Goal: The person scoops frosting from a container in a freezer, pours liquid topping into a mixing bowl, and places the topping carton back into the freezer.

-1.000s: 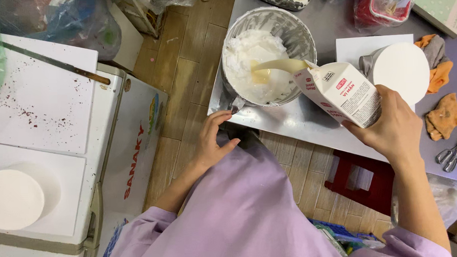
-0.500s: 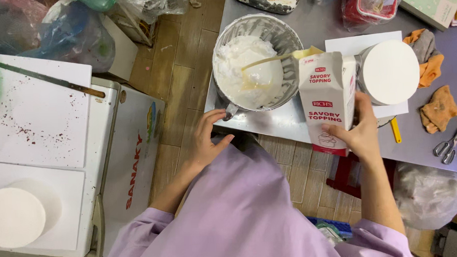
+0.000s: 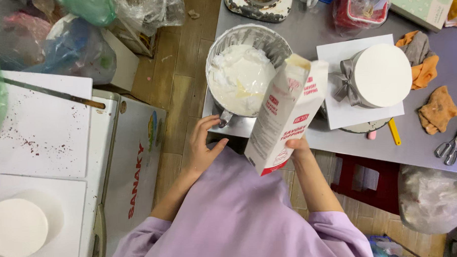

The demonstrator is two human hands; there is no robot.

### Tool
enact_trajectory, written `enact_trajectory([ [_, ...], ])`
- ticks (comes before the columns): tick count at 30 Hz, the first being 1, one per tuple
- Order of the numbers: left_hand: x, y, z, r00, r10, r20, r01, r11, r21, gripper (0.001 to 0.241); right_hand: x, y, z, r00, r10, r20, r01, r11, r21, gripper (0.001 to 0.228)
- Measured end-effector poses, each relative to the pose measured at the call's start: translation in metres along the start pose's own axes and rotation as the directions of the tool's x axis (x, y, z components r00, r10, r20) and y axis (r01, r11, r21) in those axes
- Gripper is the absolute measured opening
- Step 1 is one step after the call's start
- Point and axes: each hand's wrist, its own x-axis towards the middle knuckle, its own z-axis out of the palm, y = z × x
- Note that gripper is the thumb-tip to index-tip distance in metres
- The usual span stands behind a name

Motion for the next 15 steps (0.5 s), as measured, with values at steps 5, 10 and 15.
enact_trajectory([
  [5,0.002,0.007,-0.002,1.0,-0.021,-0.002,0.021,1.0,-0.013,0.05,0.011,-0.007,0.027,0.96,-0.265,0.091,0.28,0.9,-0.335,0.081],
  [10,0.008,0.019,-0.004,0.997,0.014,-0.072,-0.014,1.0,-0.007,0.039,0.024,-0.049,0.075,0.786,-0.613,0.079,0.562,0.655,-0.505,0.066],
  [15,0.014,0.042,-0.006,0.984,0.176,0.008,-0.176,0.984,-0.021,0.027,0.006,-0.062,0.092,0.622,-0.783,0.01,0.663,0.519,-0.54,0.052],
])
